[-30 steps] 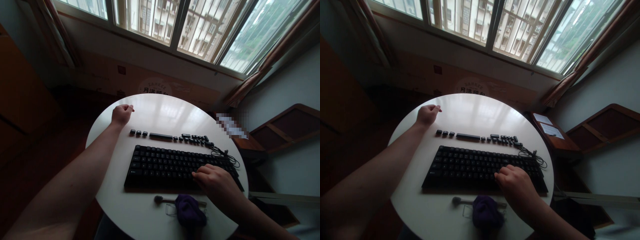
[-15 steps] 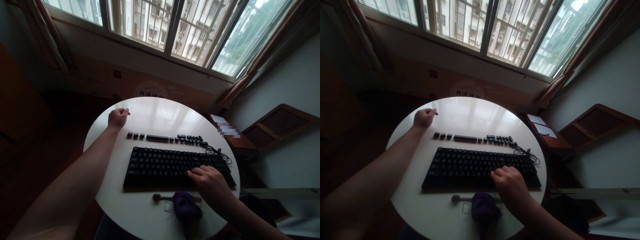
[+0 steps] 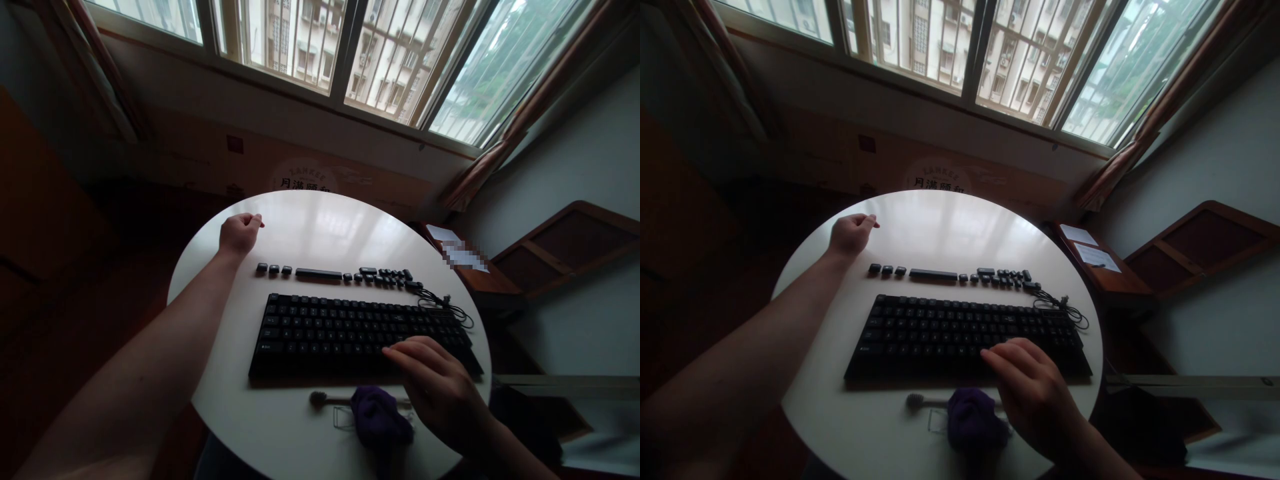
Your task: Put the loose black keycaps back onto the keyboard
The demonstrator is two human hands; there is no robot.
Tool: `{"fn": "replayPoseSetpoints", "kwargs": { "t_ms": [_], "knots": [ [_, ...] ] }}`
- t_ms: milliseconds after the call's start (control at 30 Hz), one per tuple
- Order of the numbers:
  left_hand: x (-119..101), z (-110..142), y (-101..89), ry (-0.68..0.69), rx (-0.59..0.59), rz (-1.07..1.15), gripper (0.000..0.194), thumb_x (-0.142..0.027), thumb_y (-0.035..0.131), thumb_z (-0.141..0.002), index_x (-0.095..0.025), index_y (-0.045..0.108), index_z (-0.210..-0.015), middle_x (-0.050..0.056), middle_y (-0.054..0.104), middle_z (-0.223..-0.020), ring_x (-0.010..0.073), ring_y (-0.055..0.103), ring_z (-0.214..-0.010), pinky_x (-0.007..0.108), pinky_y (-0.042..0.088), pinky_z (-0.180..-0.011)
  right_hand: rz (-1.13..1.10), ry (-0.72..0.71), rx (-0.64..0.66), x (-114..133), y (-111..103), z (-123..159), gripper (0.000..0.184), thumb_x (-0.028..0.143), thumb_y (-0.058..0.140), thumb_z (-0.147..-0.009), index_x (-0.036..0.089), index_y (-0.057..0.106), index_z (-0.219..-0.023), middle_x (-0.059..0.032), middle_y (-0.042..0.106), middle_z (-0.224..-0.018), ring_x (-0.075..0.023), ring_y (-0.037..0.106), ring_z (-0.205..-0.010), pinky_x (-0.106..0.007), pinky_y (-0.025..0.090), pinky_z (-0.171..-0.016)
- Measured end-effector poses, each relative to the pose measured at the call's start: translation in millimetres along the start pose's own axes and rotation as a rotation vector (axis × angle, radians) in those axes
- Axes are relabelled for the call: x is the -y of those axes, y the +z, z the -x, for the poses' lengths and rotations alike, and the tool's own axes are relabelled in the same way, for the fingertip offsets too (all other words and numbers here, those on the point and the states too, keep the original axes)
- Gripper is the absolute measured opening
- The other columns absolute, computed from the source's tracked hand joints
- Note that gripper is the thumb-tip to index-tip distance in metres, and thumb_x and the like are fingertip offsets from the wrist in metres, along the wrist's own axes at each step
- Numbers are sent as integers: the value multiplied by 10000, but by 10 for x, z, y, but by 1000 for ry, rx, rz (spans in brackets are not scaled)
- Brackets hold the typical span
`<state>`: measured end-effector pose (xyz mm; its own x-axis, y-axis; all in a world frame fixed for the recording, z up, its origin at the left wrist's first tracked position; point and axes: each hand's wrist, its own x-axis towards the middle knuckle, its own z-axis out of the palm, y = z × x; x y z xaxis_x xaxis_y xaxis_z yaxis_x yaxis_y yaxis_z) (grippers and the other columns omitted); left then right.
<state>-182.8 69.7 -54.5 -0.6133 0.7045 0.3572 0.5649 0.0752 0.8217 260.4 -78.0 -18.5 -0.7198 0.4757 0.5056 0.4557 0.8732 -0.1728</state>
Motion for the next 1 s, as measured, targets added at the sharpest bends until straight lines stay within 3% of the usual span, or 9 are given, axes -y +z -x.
{"fn": "replayPoseSetpoints", "kwargs": {
  "t_ms": [133, 233, 367, 600, 767, 933, 1000],
  "knots": [
    [-5, 21, -27, -4, -5, -11, 351, -448, 530, -848, -186, 743, -754, 38, 630, -609, 234, 603, -696, 330, 442, -708, 31, 25, 146, 62, 169, -94, 499, -11, 459, -833, 143, 638, -1272, -128, 682, -1142, -236, 641, -1055, -384, 608, -902],
    [-5, 26, -36, -7, -5, -14, 352, -452, 529, -843, -188, 742, -747, 40, 629, -605, 241, 608, -709, 335, 446, -712, 60, 23, 173, 78, 214, -130, 479, -5, 460, -827, 123, 647, -1249, -137, 680, -1127, -247, 632, -1056, -406, 604, -917],
    [-4, 19, -22, -4, 4, -12, 338, -447, 534, -835, -193, 739, -744, 43, 649, -629, 246, 619, -732, 337, 451, -729, 59, 2, 157, 102, 201, -140, 456, 12, 459, -852, 108, 632, -1263, -148, 675, -1126, -252, 626, -1055, -414, 602, -914],
    [-2, 15, -27, -11, 12, -13, 338, -461, 535, -824, -206, 737, -733, 39, 633, -597, 252, 619, -717, 345, 443, -709, 41, 22, 270, 140, 208, -195, 510, 12, 456, -836, 131, 608, -1307, -140, 681, -1132, -244, 638, -984, -407, 605, -860],
    [-4, 19, -46, -16, 13, -20, 341, -469, 532, -822, -214, 734, -719, 36, 628, -577, 252, 614, -699, 345, 438, -692, 39, 29, 316, 136, 209, -258, 447, 26, 490, -842, 172, 659, -1229, -119, 693, -1087, -233, 641, -959, -384, 594, -845],
    [-10, 11, -54, -18, 15, -27, 334, -458, 536, -824, -215, 738, -715, 36, 631, -570, 252, 615, -687, 346, 437, -694, -2, 27, 407, 107, 104, -364, 416, 34, 515, -834, 190, 682, -1182, -96, 701, -1080, -213, 655, -958, -339, 587, -831],
    [-10, 6, -53, -18, 14, -24, 330, -457, 541, -822, -215, 736, -711, 39, 643, -586, 251, 617, -691, 345, 435, -698, -23, 8, 387, 6, 22, -467, 405, 47, 522, -842, 200, 684, -1180, -83, 705, -1095, -201, 661, -967, -326, 579, -838]
  ]
}}
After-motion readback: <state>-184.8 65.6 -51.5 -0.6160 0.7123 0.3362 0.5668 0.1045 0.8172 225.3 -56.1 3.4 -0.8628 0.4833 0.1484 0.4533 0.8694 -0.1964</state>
